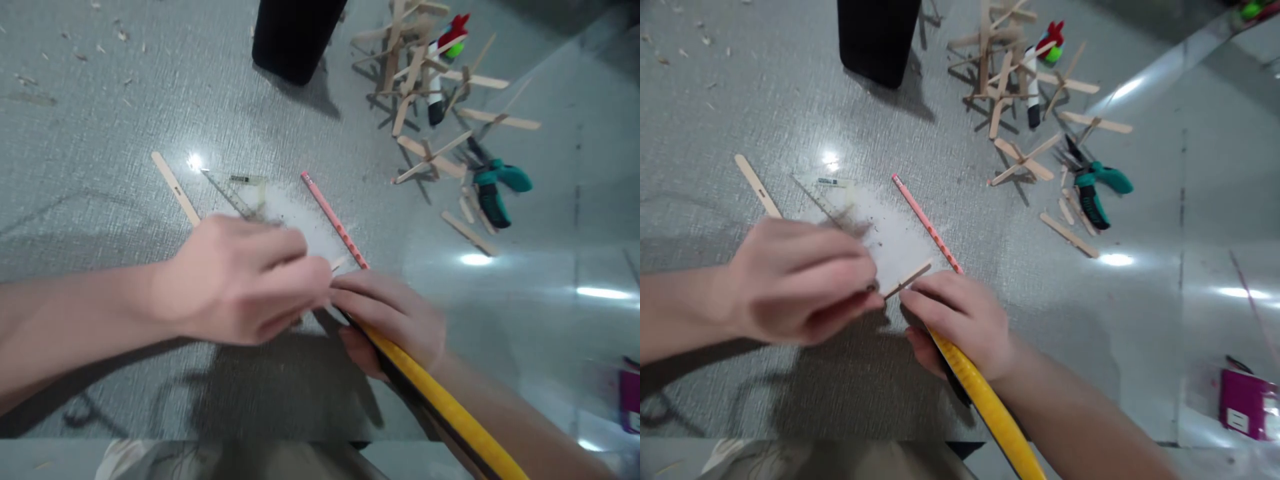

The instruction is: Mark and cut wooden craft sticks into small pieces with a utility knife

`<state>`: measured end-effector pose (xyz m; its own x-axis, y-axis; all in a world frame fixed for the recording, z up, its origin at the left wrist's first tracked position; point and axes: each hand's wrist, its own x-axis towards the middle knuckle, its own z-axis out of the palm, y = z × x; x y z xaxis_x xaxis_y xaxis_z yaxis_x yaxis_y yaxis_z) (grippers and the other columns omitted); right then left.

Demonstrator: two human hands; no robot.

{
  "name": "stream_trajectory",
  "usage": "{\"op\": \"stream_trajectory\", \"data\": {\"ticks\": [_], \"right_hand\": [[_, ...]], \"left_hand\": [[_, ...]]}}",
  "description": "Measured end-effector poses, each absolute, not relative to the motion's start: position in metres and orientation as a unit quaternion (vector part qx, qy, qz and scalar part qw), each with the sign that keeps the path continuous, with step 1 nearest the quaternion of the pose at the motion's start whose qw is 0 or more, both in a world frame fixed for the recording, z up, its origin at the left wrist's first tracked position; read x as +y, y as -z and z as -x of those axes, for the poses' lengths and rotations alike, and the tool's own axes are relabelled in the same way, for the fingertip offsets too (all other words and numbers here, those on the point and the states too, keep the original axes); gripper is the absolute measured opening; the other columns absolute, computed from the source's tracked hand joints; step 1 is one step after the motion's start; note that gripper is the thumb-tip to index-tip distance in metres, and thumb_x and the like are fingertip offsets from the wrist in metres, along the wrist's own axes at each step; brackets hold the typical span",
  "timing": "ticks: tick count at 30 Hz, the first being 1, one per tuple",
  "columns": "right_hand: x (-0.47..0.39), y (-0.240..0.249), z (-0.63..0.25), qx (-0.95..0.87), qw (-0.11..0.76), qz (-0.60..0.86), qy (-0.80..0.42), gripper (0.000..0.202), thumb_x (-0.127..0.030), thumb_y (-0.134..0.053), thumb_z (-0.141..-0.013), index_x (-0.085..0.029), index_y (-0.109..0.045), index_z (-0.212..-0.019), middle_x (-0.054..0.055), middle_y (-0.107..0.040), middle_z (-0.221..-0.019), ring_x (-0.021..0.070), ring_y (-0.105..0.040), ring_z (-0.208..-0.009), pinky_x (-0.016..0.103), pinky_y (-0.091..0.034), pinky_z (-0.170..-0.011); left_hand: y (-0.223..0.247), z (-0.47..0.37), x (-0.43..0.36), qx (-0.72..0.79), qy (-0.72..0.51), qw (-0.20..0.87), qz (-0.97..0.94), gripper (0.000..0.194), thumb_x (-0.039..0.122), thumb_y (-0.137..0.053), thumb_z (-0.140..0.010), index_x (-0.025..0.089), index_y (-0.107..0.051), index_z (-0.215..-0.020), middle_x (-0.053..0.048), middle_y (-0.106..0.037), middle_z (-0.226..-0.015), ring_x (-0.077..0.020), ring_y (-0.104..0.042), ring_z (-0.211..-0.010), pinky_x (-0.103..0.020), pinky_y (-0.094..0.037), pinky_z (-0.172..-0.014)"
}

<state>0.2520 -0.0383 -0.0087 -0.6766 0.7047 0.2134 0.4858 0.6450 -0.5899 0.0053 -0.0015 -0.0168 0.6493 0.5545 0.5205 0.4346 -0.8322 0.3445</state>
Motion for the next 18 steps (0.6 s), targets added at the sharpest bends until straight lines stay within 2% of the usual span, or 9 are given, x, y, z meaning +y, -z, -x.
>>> {"op": "stream_trajectory", "data": {"ticks": [2, 4, 5, 11, 15, 16, 18], "right_hand": [[-0.035, 0.011, -0.249, -0.881, 0.247, 0.336, -0.224, 0.029, -0.02, -0.052, -0.093, -0.025, -0.056, -0.121, 0.005, -0.068, -0.082, 0.0198, -0.066, -0.071, 0.033, -0.054, -0.064], [-0.034, 0.014, -0.246, -0.876, 0.265, 0.336, -0.225, 0.029, -0.019, -0.054, -0.092, -0.025, -0.056, -0.121, 0.0, -0.062, -0.07, 0.0183, -0.059, -0.06, 0.031, -0.05, -0.058], [-0.034, 0.016, -0.245, -0.872, 0.267, 0.338, -0.235, 0.03, -0.017, -0.055, -0.092, -0.025, -0.055, -0.12, -0.001, -0.061, -0.068, 0.0179, -0.058, -0.058, 0.031, -0.049, -0.058], [-0.039, 0.023, -0.24, -0.851, 0.256, 0.343, -0.305, 0.031, -0.012, -0.062, -0.09, -0.021, -0.057, -0.119, 0.0, -0.064, -0.075, 0.0167, -0.061, -0.066, 0.03, -0.05, -0.062], [-0.036, 0.018, -0.241, -0.859, 0.253, 0.318, -0.311, 0.022, -0.02, -0.051, -0.101, -0.017, -0.056, -0.122, 0.0, -0.064, -0.078, 0.0152, -0.056, -0.066, 0.029, -0.048, -0.062], [-0.035, 0.016, -0.241, -0.866, 0.244, 0.311, -0.307, 0.019, -0.021, -0.045, -0.104, -0.016, -0.059, -0.115, 0.0, -0.063, -0.074, 0.0144, -0.054, -0.063, 0.028, -0.045, -0.06], [-0.032, 0.012, -0.239, -0.876, 0.208, 0.325, -0.29, 0.03, -0.022, -0.039, -0.106, -0.017, -0.063, -0.088, -0.003, -0.054, -0.062, 0.0134, -0.046, -0.055, 0.029, -0.038, -0.054]], "left_hand": [[0.016, -0.008, -0.014, 0.29, -0.273, 0.056, -0.915, 0.031, 0.036, -0.047, -0.099, 0.02, -0.059, -0.076, 0.002, -0.052, -0.058, -0.0145, -0.048, -0.048, -0.033, -0.034, -0.045], [0.017, -0.011, -0.022, 0.294, -0.21, 0.029, -0.932, 0.02, 0.024, -0.049, -0.095, 0.018, -0.062, -0.081, 0.001, -0.053, -0.06, -0.0155, -0.05, -0.047, -0.033, -0.034, -0.043], [0.018, -0.013, -0.023, 0.3, -0.2, 0.027, -0.932, 0.02, 0.022, -0.05, -0.093, 0.018, -0.06, -0.076, 0.001, -0.052, -0.059, -0.016, -0.05, -0.047, -0.034, -0.034, -0.042], [0.018, -0.013, -0.02, 0.294, -0.206, 0.037, -0.933, 0.018, 0.01, -0.048, -0.088, 0.014, -0.065, -0.083, -0.001, -0.06, -0.064, -0.0164, -0.057, -0.051, -0.031, -0.041, -0.045], [0.018, -0.011, -0.024, 0.299, -0.206, 0.06, -0.93, 0.021, 0.009, -0.046, -0.089, 0.014, -0.064, -0.08, -0.003, -0.059, -0.061, -0.0174, -0.056, -0.049, -0.031, -0.046, -0.044], [0.018, -0.011, -0.026, 0.294, -0.209, 0.056, -0.931, 0.021, 0.008, -0.046, -0.088, 0.014, -0.064, -0.079, -0.004, -0.06, -0.062, -0.0177, -0.056, -0.05, -0.032, -0.047, -0.044], [0.018, -0.011, -0.028, 0.272, -0.219, 0.028, -0.937, 0.02, 0.005, -0.047, -0.087, 0.012, -0.064, -0.078, -0.007, -0.063, -0.066, -0.0184, -0.058, -0.052, -0.032, -0.051, -0.046]]}}
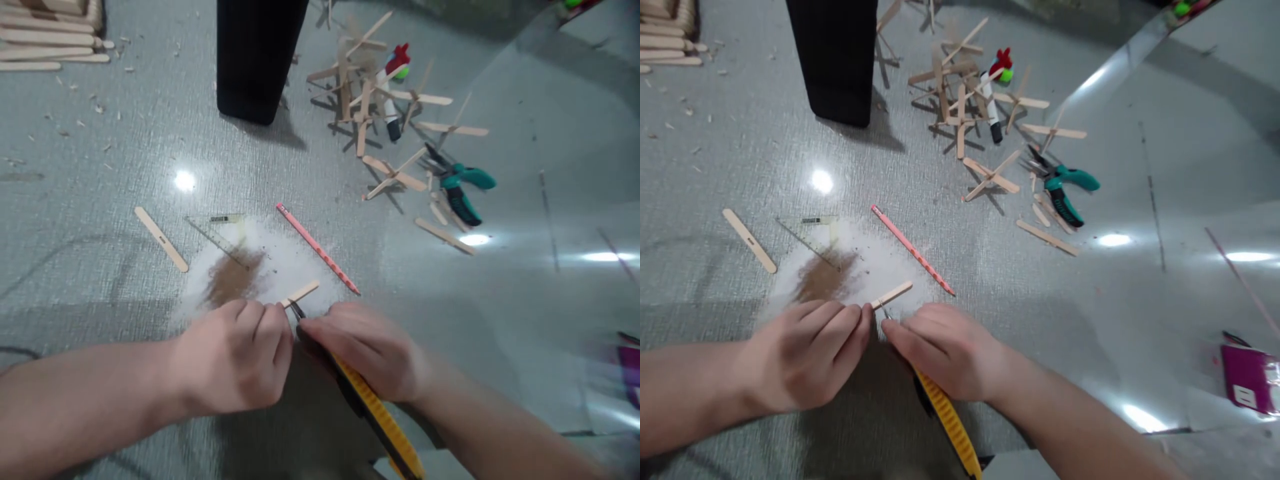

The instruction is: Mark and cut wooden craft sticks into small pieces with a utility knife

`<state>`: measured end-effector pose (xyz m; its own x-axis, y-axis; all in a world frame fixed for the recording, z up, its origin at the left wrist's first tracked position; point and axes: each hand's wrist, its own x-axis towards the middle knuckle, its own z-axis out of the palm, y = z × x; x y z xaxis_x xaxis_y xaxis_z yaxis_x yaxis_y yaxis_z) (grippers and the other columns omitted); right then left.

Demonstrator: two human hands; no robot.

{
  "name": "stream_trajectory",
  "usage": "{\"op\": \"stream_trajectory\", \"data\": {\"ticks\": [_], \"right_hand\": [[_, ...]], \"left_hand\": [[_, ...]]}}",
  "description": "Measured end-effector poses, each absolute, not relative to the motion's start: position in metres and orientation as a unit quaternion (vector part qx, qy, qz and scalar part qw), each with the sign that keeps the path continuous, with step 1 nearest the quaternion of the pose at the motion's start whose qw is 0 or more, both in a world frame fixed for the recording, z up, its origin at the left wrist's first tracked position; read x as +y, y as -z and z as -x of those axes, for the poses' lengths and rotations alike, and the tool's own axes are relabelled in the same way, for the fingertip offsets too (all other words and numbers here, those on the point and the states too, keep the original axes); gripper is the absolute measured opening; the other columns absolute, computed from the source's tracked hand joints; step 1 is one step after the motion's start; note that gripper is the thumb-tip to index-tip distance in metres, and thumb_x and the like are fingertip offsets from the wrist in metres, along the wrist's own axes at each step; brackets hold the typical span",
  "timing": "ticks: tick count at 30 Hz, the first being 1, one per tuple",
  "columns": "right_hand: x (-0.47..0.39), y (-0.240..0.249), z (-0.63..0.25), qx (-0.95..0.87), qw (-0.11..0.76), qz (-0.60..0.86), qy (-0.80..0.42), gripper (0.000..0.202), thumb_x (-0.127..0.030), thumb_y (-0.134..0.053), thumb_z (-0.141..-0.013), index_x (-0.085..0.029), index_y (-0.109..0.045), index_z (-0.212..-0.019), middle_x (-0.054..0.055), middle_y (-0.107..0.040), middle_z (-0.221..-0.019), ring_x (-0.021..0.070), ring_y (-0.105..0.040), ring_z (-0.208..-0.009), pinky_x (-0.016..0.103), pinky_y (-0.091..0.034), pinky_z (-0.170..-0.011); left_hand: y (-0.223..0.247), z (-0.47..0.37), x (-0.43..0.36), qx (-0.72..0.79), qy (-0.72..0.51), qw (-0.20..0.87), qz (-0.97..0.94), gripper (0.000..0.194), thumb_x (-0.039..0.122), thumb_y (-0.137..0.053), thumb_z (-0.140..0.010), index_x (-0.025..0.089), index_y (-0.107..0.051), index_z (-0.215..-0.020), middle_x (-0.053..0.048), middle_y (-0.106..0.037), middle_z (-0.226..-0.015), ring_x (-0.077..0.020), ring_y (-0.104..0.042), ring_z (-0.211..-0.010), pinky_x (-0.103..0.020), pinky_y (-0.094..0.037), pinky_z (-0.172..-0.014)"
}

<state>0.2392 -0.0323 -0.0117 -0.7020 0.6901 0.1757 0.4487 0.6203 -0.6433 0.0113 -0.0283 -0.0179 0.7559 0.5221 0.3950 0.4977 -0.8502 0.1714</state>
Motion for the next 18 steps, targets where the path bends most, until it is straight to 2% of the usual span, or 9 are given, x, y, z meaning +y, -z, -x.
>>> {"op": "stream_trajectory", "data": {"ticks": [2, 4, 9, 11, 13, 15, 16, 18], "right_hand": [[-0.03, 0.008, -0.236, -0.881, 0.157, 0.354, -0.271, 0.041, -0.024, -0.042, -0.103, -0.021, -0.053, -0.064, -0.004, -0.043, -0.053, 0.013, -0.038, -0.049, 0.032, -0.03, -0.05], [-0.028, 0.004, -0.233, -0.885, 0.116, 0.362, -0.27, 0.044, -0.026, -0.045, -0.1, -0.022, -0.047, -0.057, -0.004, -0.04, -0.052, 0.0126, -0.035, -0.048, 0.033, -0.027, -0.05], [-0.025, -0.013, -0.237, -0.845, 0.012, 0.403, -0.35, 0.04, -0.029, -0.045, -0.105, -0.019, -0.053, -0.066, -0.003, -0.054, -0.063, 0.0118, -0.052, -0.061, 0.025, -0.038, -0.056], [-0.026, -0.024, -0.242, -0.839, -0.009, 0.412, -0.354, 0.034, -0.023, -0.044, -0.103, -0.02, -0.056, -0.071, -0.002, -0.059, -0.067, 0.0128, -0.056, -0.063, 0.024, -0.042, -0.057], [-0.03, -0.033, -0.245, -0.854, 0.014, 0.395, -0.339, 0.028, -0.014, -0.038, -0.098, -0.021, -0.062, -0.086, 0.002, -0.065, -0.077, 0.0158, -0.061, -0.069, 0.026, -0.049, -0.059], [-0.037, -0.038, -0.246, -0.856, 0.07, 0.397, -0.325, 0.033, -0.01, -0.035, -0.091, -0.018, -0.061, -0.11, 0.008, -0.069, -0.092, 0.0186, -0.066, -0.079, 0.027, -0.055, -0.066], [-0.042, -0.039, -0.244, -0.849, 0.081, 0.402, -0.334, 0.033, -0.01, -0.038, -0.089, -0.017, -0.058, -0.114, 0.009, -0.069, -0.095, 0.0188, -0.067, -0.081, 0.027, -0.057, -0.068], [-0.053, -0.036, -0.239, -0.821, 0.085, 0.453, -0.337, 0.025, -0.011, -0.042, -0.09, -0.02, -0.055, -0.11, 0.008, -0.068, -0.096, 0.0164, -0.068, -0.077, 0.024, -0.057, -0.063]], "left_hand": [[0.017, -0.012, -0.03, 0.254, -0.223, -0.01, -0.941, 0.018, 0.004, -0.05, -0.086, 0.008, -0.067, -0.082, -0.011, -0.068, -0.073, -0.02, -0.062, -0.057, -0.033, -0.055, -0.048], [0.017, -0.013, -0.031, 0.246, -0.216, -0.035, -0.944, 0.016, 0.005, -0.053, -0.086, 0.003, -0.069, -0.088, -0.016, -0.071, -0.08, -0.0224, -0.067, -0.062, -0.034, -0.057, -0.05], [0.015, -0.013, -0.033, 0.24, -0.205, -0.051, -0.948, 0.023, 0.007, -0.055, -0.089, -0.007, -0.068, -0.102, -0.022, -0.074, -0.089, -0.0255, -0.072, -0.069, -0.034, -0.059, -0.054], [0.015, -0.013, -0.033, 0.242, -0.204, -0.053, -0.947, 0.023, 0.007, -0.055, -0.09, -0.007, -0.068, -0.102, -0.022, -0.075, -0.088, -0.0259, -0.073, -0.069, -0.034, -0.059, -0.054], [0.014, -0.013, -0.033, 0.242, -0.206, -0.057, -0.946, 0.022, 0.007, -0.058, -0.089, -0.008, -0.068, -0.101, -0.021, -0.075, -0.084, -0.0255, -0.072, -0.066, -0.033, -0.058, -0.052], [0.014, -0.013, -0.033, 0.24, -0.209, -0.055, -0.946, 0.022, 0.008, -0.059, -0.088, -0.008, -0.069, -0.101, -0.02, -0.075, -0.083, -0.0248, -0.072, -0.064, -0.032, -0.057, -0.051], [0.014, -0.013, -0.034, 0.241, -0.209, -0.053, -0.946, 0.023, 0.009, -0.059, -0.089, -0.008, -0.069, -0.101, -0.021, -0.075, -0.084, -0.0245, -0.072, -0.064, -0.031, -0.057, -0.05], [0.014, -0.014, -0.035, 0.242, -0.204, -0.05, -0.947, 0.025, 0.01, -0.058, -0.09, -0.008, -0.069, -0.104, -0.021, -0.076, -0.087, -0.0247, -0.073, -0.067, -0.031, -0.057, -0.051]]}}
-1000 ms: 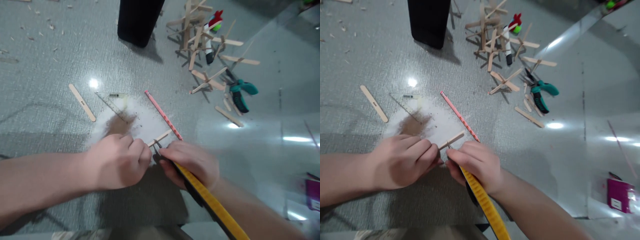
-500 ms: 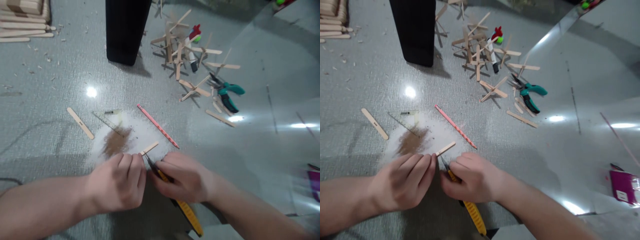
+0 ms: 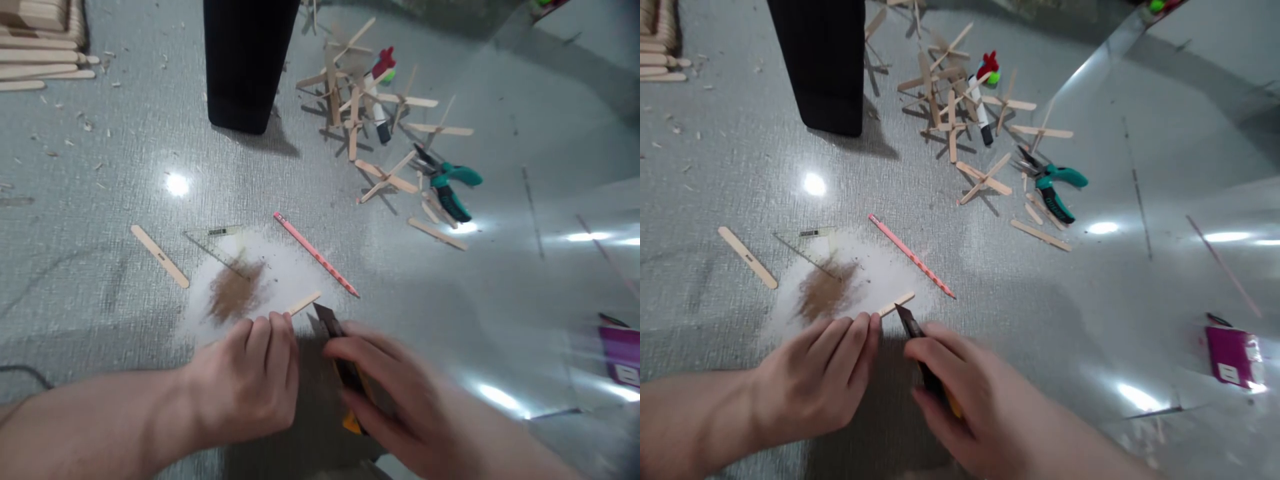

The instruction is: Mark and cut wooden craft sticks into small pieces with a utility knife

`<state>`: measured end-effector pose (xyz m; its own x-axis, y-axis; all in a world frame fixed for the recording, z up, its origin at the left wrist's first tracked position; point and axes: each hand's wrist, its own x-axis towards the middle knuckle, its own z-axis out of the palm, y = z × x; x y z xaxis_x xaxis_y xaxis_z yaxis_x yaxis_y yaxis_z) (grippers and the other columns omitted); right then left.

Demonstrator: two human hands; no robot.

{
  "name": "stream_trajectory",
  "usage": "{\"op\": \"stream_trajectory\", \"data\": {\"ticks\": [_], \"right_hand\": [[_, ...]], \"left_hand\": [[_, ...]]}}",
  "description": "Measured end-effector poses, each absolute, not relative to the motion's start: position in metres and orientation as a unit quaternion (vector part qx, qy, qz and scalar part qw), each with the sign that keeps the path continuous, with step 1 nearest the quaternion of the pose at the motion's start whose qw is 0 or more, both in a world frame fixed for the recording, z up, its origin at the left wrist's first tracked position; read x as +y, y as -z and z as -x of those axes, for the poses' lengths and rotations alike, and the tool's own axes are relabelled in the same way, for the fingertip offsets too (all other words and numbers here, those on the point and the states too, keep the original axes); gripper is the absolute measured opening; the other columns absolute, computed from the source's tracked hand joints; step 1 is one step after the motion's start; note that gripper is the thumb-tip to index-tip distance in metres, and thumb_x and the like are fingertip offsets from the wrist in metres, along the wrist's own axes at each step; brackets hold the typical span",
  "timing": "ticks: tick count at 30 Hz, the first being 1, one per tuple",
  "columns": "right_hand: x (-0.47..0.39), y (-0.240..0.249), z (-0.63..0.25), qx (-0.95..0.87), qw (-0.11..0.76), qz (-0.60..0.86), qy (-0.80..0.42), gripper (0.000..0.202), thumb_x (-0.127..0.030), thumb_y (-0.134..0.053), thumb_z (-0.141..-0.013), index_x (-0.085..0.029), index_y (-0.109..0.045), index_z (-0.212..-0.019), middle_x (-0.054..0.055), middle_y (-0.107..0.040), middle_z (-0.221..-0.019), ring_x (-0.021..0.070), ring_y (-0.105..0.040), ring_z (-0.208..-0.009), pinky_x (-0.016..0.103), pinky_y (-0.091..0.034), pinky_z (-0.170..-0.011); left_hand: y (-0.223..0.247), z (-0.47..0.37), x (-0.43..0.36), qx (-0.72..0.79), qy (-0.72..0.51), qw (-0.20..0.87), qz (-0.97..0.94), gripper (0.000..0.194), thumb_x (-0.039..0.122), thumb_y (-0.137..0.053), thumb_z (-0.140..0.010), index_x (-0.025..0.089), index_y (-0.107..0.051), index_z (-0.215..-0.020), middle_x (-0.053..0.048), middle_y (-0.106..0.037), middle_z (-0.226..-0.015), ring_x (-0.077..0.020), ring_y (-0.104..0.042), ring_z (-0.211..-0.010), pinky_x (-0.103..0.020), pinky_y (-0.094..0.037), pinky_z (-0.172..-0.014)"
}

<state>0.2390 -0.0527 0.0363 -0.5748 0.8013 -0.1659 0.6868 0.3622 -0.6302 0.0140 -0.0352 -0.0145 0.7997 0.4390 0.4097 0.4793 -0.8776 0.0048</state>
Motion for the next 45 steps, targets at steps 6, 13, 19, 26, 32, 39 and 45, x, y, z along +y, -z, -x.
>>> {"op": "stream_trajectory", "data": {"ticks": [6, 13, 19, 26, 32, 39, 45], "right_hand": [[-0.089, -0.017, -0.226, -0.783, 0.128, 0.567, -0.221, 0.035, -0.007, -0.039, -0.095, -0.014, -0.049, -0.128, 0.012, -0.073, -0.106, 0.0174, -0.074, -0.091, 0.025, -0.062, -0.077], [-0.107, -0.012, -0.221, -0.795, 0.122, 0.558, -0.204, 0.048, -0.008, -0.041, -0.095, -0.011, -0.047, -0.143, 0.012, -0.073, -0.121, 0.0164, -0.073, -0.106, 0.023, -0.062, -0.086], [-0.107, -0.009, -0.216, -0.795, 0.124, 0.556, -0.212, 0.052, -0.006, -0.041, -0.092, -0.011, -0.048, -0.143, 0.011, -0.073, -0.121, 0.0161, -0.073, -0.103, 0.024, -0.063, -0.086], [-0.107, -0.008, -0.218, -0.795, 0.138, 0.552, -0.209, 0.052, -0.006, -0.041, -0.092, -0.011, -0.048, -0.143, 0.011, -0.073, -0.12, 0.0165, -0.072, -0.103, 0.024, -0.062, -0.088], [-0.107, -0.007, -0.217, -0.804, 0.13, 0.549, -0.188, 0.051, -0.005, -0.04, -0.091, -0.009, -0.051, -0.14, 0.012, -0.073, -0.115, 0.0176, -0.073, -0.097, 0.025, -0.063, -0.084], [-0.107, -0.011, -0.216, -0.822, 0.079, 0.54, -0.164, 0.047, -0.01, -0.042, -0.094, -0.007, -0.053, -0.14, 0.016, -0.072, -0.115, 0.0215, -0.073, -0.097, 0.03, -0.065, -0.082], [-0.105, -0.011, -0.217, -0.824, 0.079, 0.533, -0.175, 0.045, -0.009, -0.042, -0.095, -0.005, -0.056, -0.137, 0.016, -0.073, -0.11, 0.0204, -0.073, -0.092, 0.028, -0.064, -0.08]], "left_hand": [[0.013, -0.014, -0.042, -0.255, 0.189, 0.063, 0.946, 0.026, 0.009, -0.061, -0.088, -0.009, -0.069, -0.105, -0.022, -0.076, -0.091, -0.0251, -0.074, -0.074, -0.031, -0.062, -0.061], [0.011, -0.016, -0.04, -0.231, 0.168, 0.075, 0.955, 0.03, 0.005, -0.06, -0.086, -0.012, -0.066, -0.109, -0.024, -0.076, -0.092, -0.0239, -0.073, -0.069, -0.029, -0.059, -0.053], [0.011, -0.017, -0.038, -0.23, 0.176, 0.08, 0.954, 0.029, 0.003, -0.056, -0.085, -0.011, -0.067, -0.107, -0.023, -0.076, -0.09, -0.0236, -0.073, -0.068, -0.028, -0.058, -0.052], [0.012, -0.018, -0.04, -0.234, 0.174, 0.082, 0.953, 0.029, 0.003, -0.051, -0.086, -0.009, -0.068, -0.107, -0.022, -0.076, -0.091, -0.0228, -0.073, -0.068, -0.028, -0.058, -0.053], [0.013, -0.017, -0.041, -0.235, 0.177, 0.084, 0.952, 0.03, 0.004, -0.053, -0.085, -0.01, -0.067, -0.107, -0.022, -0.076, -0.09, -0.0232, -0.073, -0.068, -0.028, -0.057, -0.053], [0.015, -0.016, -0.039, -0.253, 0.184, 0.071, 0.947, 0.027, 0.002, -0.052, -0.088, -0.009, -0.066, -0.108, -0.019, -0.075, -0.086, -0.0219, -0.07, -0.066, -0.03, -0.055, -0.052], [0.014, -0.016, -0.03, -0.271, 0.197, 0.056, 0.941, 0.023, 0.002, -0.054, -0.088, -0.009, -0.065, -0.105, -0.011, -0.067, -0.07, -0.018, -0.058, -0.052, -0.03, -0.046, -0.042]]}}
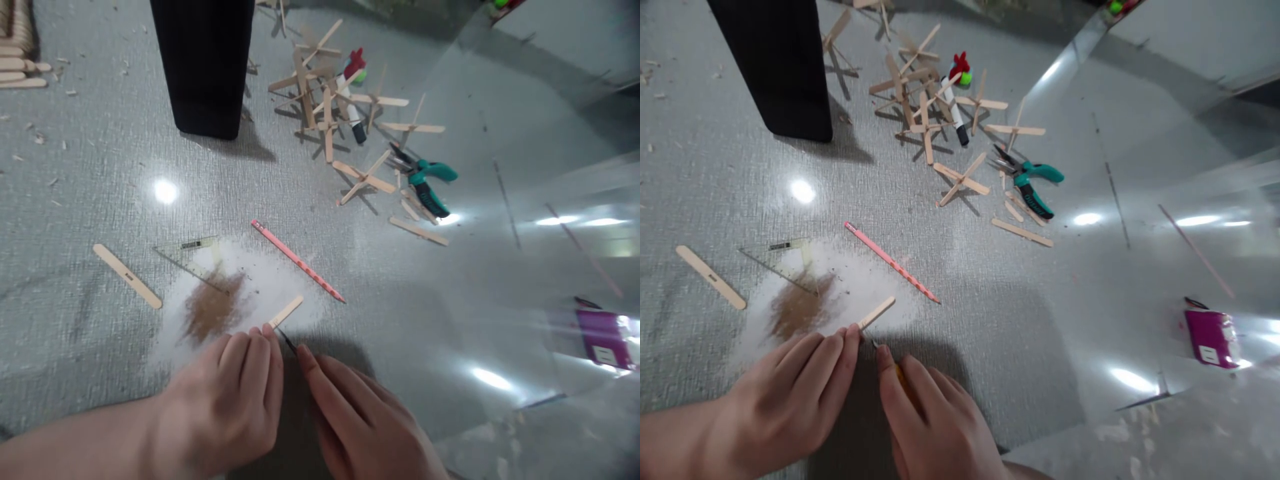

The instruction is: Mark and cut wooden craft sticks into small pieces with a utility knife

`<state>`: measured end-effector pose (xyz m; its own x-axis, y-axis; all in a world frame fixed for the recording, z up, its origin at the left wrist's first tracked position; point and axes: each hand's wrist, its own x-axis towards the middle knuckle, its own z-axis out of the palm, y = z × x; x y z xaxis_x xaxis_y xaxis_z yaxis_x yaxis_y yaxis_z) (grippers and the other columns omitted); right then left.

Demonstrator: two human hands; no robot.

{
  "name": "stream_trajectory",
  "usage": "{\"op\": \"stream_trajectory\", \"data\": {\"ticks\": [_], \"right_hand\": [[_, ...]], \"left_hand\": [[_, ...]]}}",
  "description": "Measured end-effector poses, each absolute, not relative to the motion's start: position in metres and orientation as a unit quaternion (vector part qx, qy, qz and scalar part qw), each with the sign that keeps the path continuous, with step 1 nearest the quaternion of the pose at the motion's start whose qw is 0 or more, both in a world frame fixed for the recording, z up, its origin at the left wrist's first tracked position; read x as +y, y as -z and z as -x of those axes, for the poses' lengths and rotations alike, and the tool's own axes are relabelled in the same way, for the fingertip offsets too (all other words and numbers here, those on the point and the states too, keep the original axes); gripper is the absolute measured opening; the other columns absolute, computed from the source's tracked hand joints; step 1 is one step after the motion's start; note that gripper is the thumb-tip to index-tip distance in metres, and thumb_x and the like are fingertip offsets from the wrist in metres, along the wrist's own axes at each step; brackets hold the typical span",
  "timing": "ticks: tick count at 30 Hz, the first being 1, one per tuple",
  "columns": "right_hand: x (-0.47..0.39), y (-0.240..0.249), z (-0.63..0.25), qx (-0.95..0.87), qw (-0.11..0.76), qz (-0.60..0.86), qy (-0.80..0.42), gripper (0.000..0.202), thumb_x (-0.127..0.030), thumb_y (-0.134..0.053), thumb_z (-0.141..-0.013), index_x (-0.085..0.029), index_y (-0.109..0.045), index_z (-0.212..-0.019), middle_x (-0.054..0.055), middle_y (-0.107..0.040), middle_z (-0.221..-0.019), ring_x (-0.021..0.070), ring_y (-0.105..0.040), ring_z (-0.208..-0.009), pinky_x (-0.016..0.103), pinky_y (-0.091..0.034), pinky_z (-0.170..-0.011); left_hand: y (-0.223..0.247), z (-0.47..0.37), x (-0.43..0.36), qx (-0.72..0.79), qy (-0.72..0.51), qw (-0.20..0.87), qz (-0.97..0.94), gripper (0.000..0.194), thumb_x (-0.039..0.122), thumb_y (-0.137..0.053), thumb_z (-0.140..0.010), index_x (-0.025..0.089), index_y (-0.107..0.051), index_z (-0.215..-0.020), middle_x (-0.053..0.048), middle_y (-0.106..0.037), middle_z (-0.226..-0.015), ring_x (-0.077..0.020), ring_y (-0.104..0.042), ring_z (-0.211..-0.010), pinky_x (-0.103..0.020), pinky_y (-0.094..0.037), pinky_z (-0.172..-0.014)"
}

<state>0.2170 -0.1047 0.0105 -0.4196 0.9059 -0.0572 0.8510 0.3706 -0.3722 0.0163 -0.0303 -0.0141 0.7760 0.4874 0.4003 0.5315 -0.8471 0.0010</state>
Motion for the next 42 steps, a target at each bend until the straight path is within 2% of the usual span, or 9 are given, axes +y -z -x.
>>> {"op": "stream_trajectory", "data": {"ticks": [4, 9, 15, 20, 24, 28, 33, 42], "right_hand": [[-0.103, -0.01, -0.218, -0.829, 0.066, 0.531, -0.163, 0.046, -0.007, -0.042, -0.093, -0.006, -0.056, -0.137, 0.016, -0.073, -0.108, 0.0207, -0.073, -0.092, 0.028, -0.065, -0.079], [-0.103, -0.012, -0.217, -0.836, 0.045, 0.527, -0.146, 0.047, -0.007, -0.042, -0.093, -0.006, -0.055, -0.138, 0.013, -0.073, -0.096, 0.0192, -0.072, -0.077, 0.028, -0.065, -0.07], [-0.104, -0.01, -0.212, -0.842, 0.035, 0.528, -0.104, 0.04, -0.009, -0.045, -0.096, -0.007, -0.059, -0.133, 0.013, -0.073, -0.095, 0.0186, -0.071, -0.073, 0.028, -0.063, -0.064], [-0.101, -0.01, -0.208, -0.847, 0.029, 0.522, -0.094, 0.035, -0.01, -0.045, -0.097, -0.008, -0.064, -0.125, 0.006, -0.067, -0.073, 0.0146, -0.065, -0.056, 0.024, -0.057, -0.051], [-0.103, -0.01, -0.204, -0.852, 0.026, 0.521, -0.049, 0.033, -0.009, -0.044, -0.096, -0.009, -0.066, -0.121, 0.01, -0.072, -0.079, 0.0147, -0.065, -0.053, 0.025, -0.054, -0.047], [-0.104, -0.007, -0.204, -0.853, 0.033, 0.52, -0.044, 0.033, -0.007, -0.042, -0.096, -0.009, -0.066, -0.118, 0.013, -0.074, -0.084, 0.0152, -0.066, -0.055, 0.025, -0.054, -0.048], [-0.102, -0.006, -0.205, -0.848, 0.049, 0.523, -0.075, 0.031, -0.009, -0.044, -0.097, -0.009, -0.066, -0.118, 0.01, -0.072, -0.082, 0.0149, -0.065, -0.056, 0.025, -0.054, -0.05], [-0.091, -0.015, -0.209, -0.84, 0.044, 0.524, -0.136, 0.032, -0.01, -0.038, -0.101, -0.011, -0.066, -0.118, 0.003, -0.062, -0.071, 0.0126, -0.061, -0.054, 0.023, -0.051, -0.05]], "left_hand": [[0.014, -0.018, -0.03, -0.262, 0.2, 0.041, 0.943, 0.023, 0.001, -0.055, -0.086, -0.011, -0.064, -0.104, -0.013, -0.068, -0.07, -0.0199, -0.058, -0.052, -0.031, -0.046, -0.041], [0.016, -0.021, -0.032, -0.252, 0.212, 0.038, 0.943, 0.024, 0.0, -0.054, -0.087, -0.012, -0.063, -0.105, -0.015, -0.069, -0.073, -0.0221, -0.061, -0.057, -0.033, -0.05, -0.045], [0.015, -0.023, -0.03, -0.266, 0.208, 0.027, 0.941, 0.022, 0.0, -0.052, -0.088, -0.011, -0.063, -0.104, -0.014, -0.068, -0.071, -0.0212, -0.059, -0.054, -0.033, -0.048, -0.043], [0.015, -0.024, -0.031, -0.272, 0.213, 0.023, 0.938, 0.019, 0.0, -0.05, -0.089, -0.009, -0.063, -0.1, -0.014, -0.066, -0.07, -0.0212, -0.057, -0.055, -0.033, -0.046, -0.043], [0.018, -0.024, -0.032, -0.269, 0.206, 0.022, 0.941, 0.021, 0.001, -0.047, -0.091, -0.008, -0.062, -0.102, -0.015, -0.067, -0.077, -0.0204, -0.057, -0.059, -0.033, -0.048, -0.047], [0.019, -0.025, -0.033, -0.271, 0.201, 0.028, 0.941, 0.019, 0.002, -0.049, -0.092, -0.006, -0.063, -0.102, -0.013, -0.065, -0.075, -0.0196, -0.056, -0.06, -0.033, -0.048, -0.049], [0.018, -0.025, -0.034, -0.282, 0.207, 0.031, 0.937, 0.014, 0.002, -0.053, -0.091, -0.003, -0.064, -0.098, -0.006, -0.06, -0.069, -0.0179, -0.053, -0.057, -0.032, -0.045, -0.046], [0.019, -0.026, -0.034, -0.286, 0.196, 0.011, 0.938, 0.017, 0.005, -0.049, -0.094, -0.003, -0.063, -0.101, -0.008, -0.059, -0.074, -0.0185, -0.051, -0.06, -0.032, -0.045, -0.047]]}}
